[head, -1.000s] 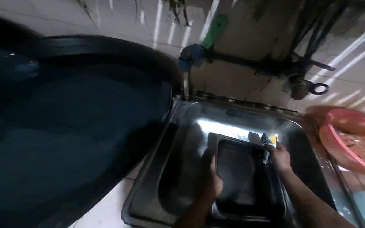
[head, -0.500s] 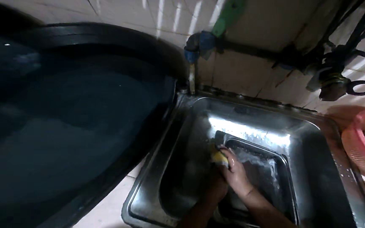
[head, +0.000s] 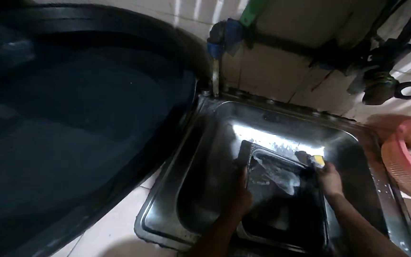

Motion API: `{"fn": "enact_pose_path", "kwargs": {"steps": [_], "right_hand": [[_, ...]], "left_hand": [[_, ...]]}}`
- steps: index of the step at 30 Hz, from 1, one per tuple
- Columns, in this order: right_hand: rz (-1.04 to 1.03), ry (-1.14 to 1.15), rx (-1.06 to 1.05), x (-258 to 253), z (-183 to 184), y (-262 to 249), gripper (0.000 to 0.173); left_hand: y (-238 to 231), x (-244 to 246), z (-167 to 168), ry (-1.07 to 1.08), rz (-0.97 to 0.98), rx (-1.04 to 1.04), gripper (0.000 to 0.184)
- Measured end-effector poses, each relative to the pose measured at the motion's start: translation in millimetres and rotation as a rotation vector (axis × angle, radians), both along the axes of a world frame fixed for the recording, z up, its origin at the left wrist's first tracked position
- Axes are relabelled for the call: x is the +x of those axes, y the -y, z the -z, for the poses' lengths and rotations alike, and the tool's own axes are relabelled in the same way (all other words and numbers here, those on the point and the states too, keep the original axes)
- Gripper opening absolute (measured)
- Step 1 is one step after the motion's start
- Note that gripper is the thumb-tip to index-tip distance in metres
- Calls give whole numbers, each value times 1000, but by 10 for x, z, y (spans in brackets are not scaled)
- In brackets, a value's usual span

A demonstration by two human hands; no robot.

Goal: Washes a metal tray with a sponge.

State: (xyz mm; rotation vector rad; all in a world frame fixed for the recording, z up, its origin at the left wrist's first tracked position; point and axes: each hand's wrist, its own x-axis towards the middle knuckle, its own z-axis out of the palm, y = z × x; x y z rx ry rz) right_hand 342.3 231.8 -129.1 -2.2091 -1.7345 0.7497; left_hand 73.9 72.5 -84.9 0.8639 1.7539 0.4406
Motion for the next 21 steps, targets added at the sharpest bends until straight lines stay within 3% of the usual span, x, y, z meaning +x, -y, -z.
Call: {"fn": "enact_pose_path", "kwargs": {"steps": [3, 6, 10, 14, 17, 19, 21], "right_hand": [[-34, -34, 247, 22, 33, 210, 40], [72, -52, 211, -309, 320, 403, 46], [349, -482, 260, -1109, 473, 375, 57], [79, -576, 193, -1719, 238, 586, 55], [-179, -560, 116, -1836, 150, 661, 56], [-235, -563, 80, -1755, 132, 585, 54], [-163, -623, 63, -1730, 105, 470, 52]], "left_hand": [[-19, -2, 48, 49, -52, 8, 88], [-39, 31, 34, 64, -47, -16, 91], [-47, 46, -27, 39, -38, -96, 91], [-26, 31, -53, 19, -12, -67, 91], [16, 15, 43, 23, -2, 36, 92], [26, 11, 96, 39, 0, 76, 95], [3, 25, 99, 52, -13, 83, 95]]}}
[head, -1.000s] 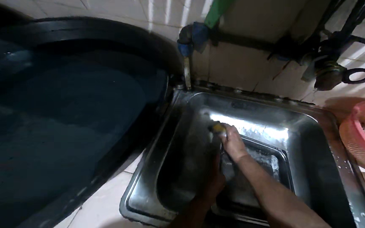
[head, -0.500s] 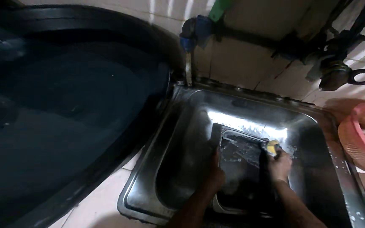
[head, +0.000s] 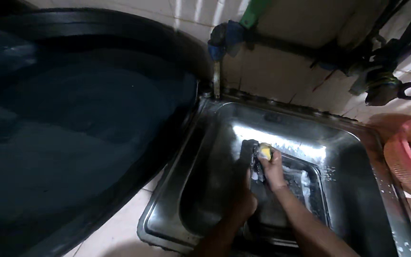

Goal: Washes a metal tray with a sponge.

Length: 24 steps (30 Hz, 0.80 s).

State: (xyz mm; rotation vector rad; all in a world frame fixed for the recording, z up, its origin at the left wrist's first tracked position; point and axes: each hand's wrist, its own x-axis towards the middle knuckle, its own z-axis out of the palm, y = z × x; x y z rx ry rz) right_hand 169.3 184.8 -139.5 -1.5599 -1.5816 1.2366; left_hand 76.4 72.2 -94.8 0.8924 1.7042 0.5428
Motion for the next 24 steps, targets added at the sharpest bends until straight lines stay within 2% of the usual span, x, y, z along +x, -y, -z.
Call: {"fn": "enact_pose_path", "kwargs": {"steps": [2, 5, 8, 10, 13, 14, 16, 18, 21, 24], "right_hand": [[58, -63, -52, -59, -64, -4, 50], [-182, -24, -138, -54, -217, 165, 48], [-329, -42, -97, 138, -259, 464, 48], [-294, -69, -109, 182, -268, 488, 46], [-167, -5, -146, 54, -331, 168, 45], [-120, -14, -129, 4, -310, 69, 45], [-100, -59, -123, -40, -264, 22, 47], [-169, -74, -183, 30, -276, 177, 49], [-305, -102, -203, 293, -282, 675, 49], [-503, -172, -48, 550, -156, 1012, 43]], "left_hand": [[-12, 32, -34, 48, -34, 1, 93], [-6, -1, -26, 65, -67, 4, 89], [23, 5, 69, 124, -143, 98, 65], [28, 31, 99, 155, -149, 129, 64], [2, 22, 35, 160, -118, 95, 86], [-2, -1, 29, 175, -120, 84, 87], [20, -65, 16, 285, -172, 91, 71], [65, -100, 38, 375, -252, 159, 56], [113, -113, 55, 466, -417, 190, 66], [95, -131, 120, 513, -480, 227, 68]]}}
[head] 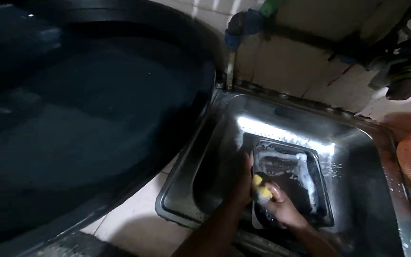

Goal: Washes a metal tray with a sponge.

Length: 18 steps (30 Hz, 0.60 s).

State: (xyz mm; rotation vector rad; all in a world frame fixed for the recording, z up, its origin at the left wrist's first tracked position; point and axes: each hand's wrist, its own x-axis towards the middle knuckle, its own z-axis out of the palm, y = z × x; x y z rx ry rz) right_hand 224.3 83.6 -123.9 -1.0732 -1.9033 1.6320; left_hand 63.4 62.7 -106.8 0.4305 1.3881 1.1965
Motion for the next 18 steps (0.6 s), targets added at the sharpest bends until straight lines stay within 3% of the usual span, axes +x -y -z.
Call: {"fn": "enact_pose_path", "kwargs": {"steps": [3, 7, 10, 12, 14, 16, 18], "right_hand": [[-12, 143, 4, -137, -165, -219, 39], [204, 209, -162, -481, -189, -646, 42], [25, 229, -247, -279, -166, -359, 45], [-153, 105, -181, -13, -43, -71, 41], [-339, 75, -136, 123, -80, 29, 34], [-528, 293, -198, 113, -283, -92, 34], [-617, 590, -314, 188, -395, -245, 42]], "left_hand": [[-16, 17, 48, -9, -20, -17, 67], [43, 2, 77, -95, 52, -21, 64], [8, -5, 38, -6, -12, -64, 69], [-20, -37, 21, -58, 90, -67, 55], [-64, -2, 11, -92, 160, -123, 75], [-96, 41, -16, -161, 199, -171, 88], [-108, 68, -53, -223, 223, -189, 88]]}}
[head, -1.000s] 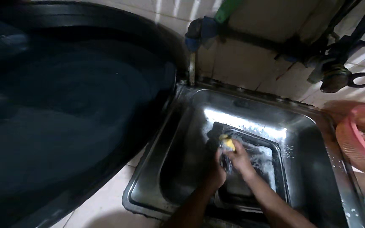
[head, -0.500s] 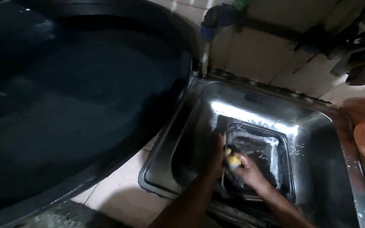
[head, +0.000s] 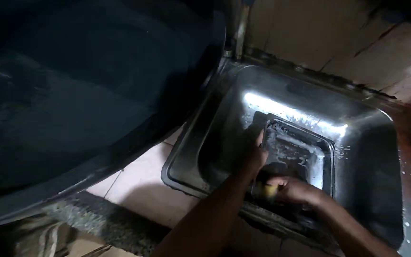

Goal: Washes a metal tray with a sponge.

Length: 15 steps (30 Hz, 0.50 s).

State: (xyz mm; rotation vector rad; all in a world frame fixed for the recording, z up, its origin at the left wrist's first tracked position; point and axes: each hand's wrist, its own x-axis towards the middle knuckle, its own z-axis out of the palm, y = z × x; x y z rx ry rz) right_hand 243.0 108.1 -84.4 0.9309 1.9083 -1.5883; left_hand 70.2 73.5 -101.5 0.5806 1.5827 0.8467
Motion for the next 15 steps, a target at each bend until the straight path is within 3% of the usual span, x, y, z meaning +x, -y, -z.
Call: {"fn": "enact_pose_path", "kwargs": {"steps": [3, 6, 9, 12, 15], "right_hand": [[48, 355, -4, 585, 175, -200, 48], [87, 447, -9, 1082, 304, -293, 46], [-30, 368, 100, 615, 111, -148, 46], [24, 77, 64, -117, -30, 72, 45], [86, -65, 53, -28, 69, 129, 40]], "left_hand": [[-24, -5, 15, -47, -12, -46, 86], [-25, 6, 32, -40, -60, -56, 85], [-47, -3, 38, -27, -74, -36, 84], [-44, -19, 72, -27, -48, -30, 82], [-31, -60, 87, -119, -9, -60, 81]]}}
